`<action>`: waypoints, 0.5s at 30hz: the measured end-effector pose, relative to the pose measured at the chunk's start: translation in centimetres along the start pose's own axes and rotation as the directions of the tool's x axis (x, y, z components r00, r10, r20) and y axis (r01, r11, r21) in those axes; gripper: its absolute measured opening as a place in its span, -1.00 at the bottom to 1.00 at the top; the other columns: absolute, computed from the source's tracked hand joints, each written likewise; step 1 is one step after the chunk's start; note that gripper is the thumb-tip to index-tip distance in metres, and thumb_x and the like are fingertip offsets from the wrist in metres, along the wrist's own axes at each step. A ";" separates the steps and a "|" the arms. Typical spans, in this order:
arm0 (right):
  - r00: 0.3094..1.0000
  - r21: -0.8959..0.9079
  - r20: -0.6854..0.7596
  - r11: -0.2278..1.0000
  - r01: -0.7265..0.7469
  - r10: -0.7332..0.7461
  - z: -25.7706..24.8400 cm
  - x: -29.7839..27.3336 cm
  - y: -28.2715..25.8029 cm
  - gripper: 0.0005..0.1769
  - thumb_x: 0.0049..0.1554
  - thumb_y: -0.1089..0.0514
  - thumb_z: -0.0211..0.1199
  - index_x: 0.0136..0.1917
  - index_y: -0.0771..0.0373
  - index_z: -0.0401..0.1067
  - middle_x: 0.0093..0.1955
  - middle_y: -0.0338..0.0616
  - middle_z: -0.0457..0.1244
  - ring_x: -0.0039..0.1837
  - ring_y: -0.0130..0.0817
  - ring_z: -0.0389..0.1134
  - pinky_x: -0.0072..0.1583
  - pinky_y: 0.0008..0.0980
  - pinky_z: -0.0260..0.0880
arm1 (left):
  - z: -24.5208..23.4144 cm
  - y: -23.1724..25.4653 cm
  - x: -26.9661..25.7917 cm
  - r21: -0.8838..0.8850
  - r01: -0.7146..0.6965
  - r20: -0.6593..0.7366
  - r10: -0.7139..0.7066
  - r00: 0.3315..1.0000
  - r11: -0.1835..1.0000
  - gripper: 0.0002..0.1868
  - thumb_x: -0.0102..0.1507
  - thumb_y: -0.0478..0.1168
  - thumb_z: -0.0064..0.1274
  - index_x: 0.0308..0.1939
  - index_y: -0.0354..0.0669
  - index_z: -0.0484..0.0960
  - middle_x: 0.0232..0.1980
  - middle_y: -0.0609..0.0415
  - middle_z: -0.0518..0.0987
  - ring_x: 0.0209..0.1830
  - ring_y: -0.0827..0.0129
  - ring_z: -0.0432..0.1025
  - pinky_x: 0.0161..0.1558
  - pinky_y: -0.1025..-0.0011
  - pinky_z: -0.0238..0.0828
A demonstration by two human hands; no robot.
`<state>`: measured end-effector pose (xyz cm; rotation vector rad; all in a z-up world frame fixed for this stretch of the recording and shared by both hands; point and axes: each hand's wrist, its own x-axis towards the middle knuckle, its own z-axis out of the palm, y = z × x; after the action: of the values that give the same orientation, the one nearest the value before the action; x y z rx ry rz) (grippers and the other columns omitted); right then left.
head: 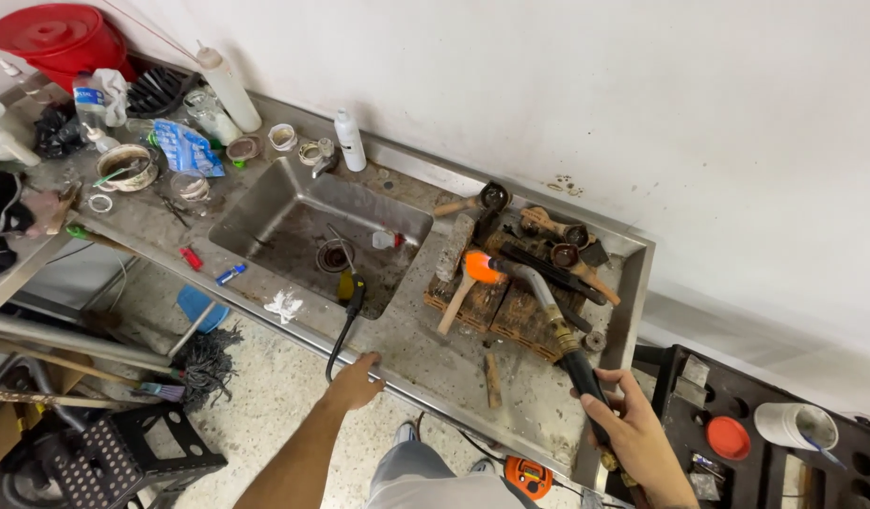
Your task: Using a blowtorch to melt metal in a crucible and adding material with a spoon at a metalworking station.
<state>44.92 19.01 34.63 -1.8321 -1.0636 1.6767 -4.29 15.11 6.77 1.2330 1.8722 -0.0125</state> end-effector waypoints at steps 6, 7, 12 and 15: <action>0.998 -0.040 -0.053 0.999 -0.016 0.014 -0.4 -0.4 -0.1 -0.65 0.50 0.21 0.31 0.50 0.23 0.39 0.29 0.33 0.60 -0.27 0.10 0.30 -0.12 0.03 0.43 | -0.4 0.6 -0.6 -0.012 0.020 0.006 -0.020 1.000 1.000 -0.18 0.57 0.04 0.13 0.90 0.20 0.22 0.91 0.08 0.32 0.78 -0.12 0.37 0.70 0.01 0.40; 0.999 -0.042 -0.045 0.999 -0.016 0.014 -0.5 -0.3 0.1 -0.67 0.50 0.21 0.31 0.48 0.24 0.39 0.31 0.34 0.62 -0.28 0.07 0.28 -0.16 0.02 0.42 | -0.4 0.5 -0.5 -0.002 0.012 0.005 -0.012 1.000 1.000 -0.19 0.57 0.04 0.14 0.89 0.19 0.24 0.91 0.11 0.30 0.77 -0.13 0.38 0.70 -0.01 0.40; 1.000 -0.005 0.002 1.000 -0.006 0.006 -0.7 0.2 1.4 -0.70 0.46 0.21 0.35 0.40 0.26 0.39 0.32 0.40 0.65 -0.36 0.01 0.24 -0.22 0.01 0.47 | -0.3 0.2 -0.1 0.011 0.001 0.003 -0.001 1.000 1.000 -0.18 0.55 0.06 0.16 0.88 0.19 0.25 0.91 0.11 0.30 0.77 -0.10 0.38 0.70 0.03 0.39; 1.000 -0.012 -0.005 0.999 -0.031 0.031 -0.1 -0.3 0.7 -0.71 0.47 0.21 0.35 0.40 0.26 0.40 0.29 0.41 0.64 -0.37 0.05 0.25 -0.18 0.00 0.43 | -0.5 0.5 -0.5 0.000 0.019 0.011 -0.019 1.000 1.000 -0.18 0.56 0.06 0.14 0.89 0.20 0.23 0.90 0.09 0.33 0.77 -0.11 0.38 0.70 0.00 0.40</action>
<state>45.24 18.32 34.30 -1.8684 -1.0511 1.6855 -4.20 15.21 7.63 1.2127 1.8744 -0.0302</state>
